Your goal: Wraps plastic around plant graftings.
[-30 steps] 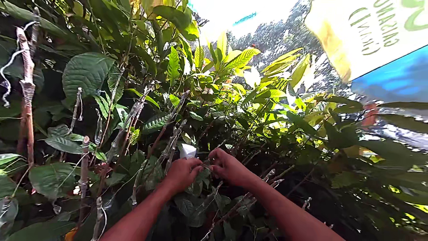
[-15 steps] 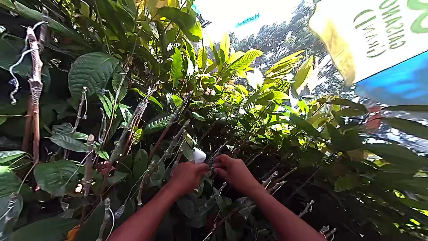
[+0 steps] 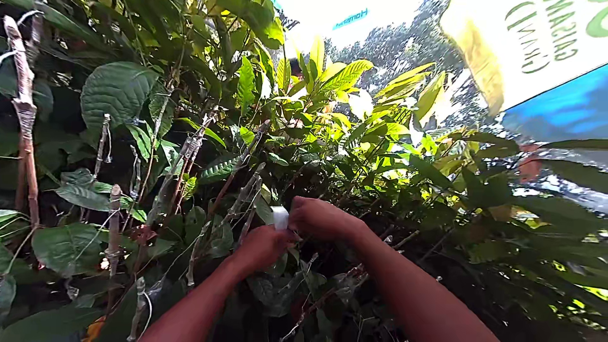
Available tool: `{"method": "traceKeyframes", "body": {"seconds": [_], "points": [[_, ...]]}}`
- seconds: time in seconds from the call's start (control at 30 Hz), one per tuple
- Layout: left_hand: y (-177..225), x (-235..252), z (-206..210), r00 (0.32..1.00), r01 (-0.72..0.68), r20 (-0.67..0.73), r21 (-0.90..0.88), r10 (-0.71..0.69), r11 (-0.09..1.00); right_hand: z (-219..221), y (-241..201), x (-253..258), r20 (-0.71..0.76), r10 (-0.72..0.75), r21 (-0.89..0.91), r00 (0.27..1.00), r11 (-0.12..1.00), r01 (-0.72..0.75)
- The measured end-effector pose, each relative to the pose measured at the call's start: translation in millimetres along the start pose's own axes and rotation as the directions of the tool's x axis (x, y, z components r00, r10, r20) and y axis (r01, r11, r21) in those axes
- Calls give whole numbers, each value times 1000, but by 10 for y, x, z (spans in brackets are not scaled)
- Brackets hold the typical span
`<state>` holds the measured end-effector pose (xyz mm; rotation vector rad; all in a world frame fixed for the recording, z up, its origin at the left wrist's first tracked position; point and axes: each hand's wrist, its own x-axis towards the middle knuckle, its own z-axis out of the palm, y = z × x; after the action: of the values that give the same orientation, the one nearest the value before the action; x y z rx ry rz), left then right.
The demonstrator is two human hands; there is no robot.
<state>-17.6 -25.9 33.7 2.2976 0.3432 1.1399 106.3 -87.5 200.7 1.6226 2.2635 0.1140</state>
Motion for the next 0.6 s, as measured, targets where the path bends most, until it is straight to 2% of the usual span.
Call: {"method": "traceKeyframes", "body": {"seconds": [0.07,0.13,0.2,0.23,0.33,0.43,0.5,0.6], "points": [[-52,-13,-45,999,33,-38,-117,-37,993,212,256,134,-49,5,306,999,952,10],[-84,-37,-126,980,116,-134,-237,-150,965,438,267,172,-115,125,574,985,818,-36],[-84,-43,-207,943,165,-221,-334,-247,928,595,137,177,-231,228,644,946,765,-27],[-75,-38,-235,929,178,-241,-374,-280,910,654,79,173,-304,223,613,926,790,11],[-48,-6,-244,909,185,-258,-455,-328,871,804,-39,161,-507,53,357,860,922,153],[-49,15,-223,898,175,-263,-520,-352,836,921,-95,171,-644,-48,113,763,981,157],[-45,27,-204,897,166,-268,-534,-352,829,975,-124,167,-696,-92,16,712,989,144],[-49,50,-177,890,171,-279,-530,-361,830,1041,-156,130,-701,-126,-45,702,990,134]]}}
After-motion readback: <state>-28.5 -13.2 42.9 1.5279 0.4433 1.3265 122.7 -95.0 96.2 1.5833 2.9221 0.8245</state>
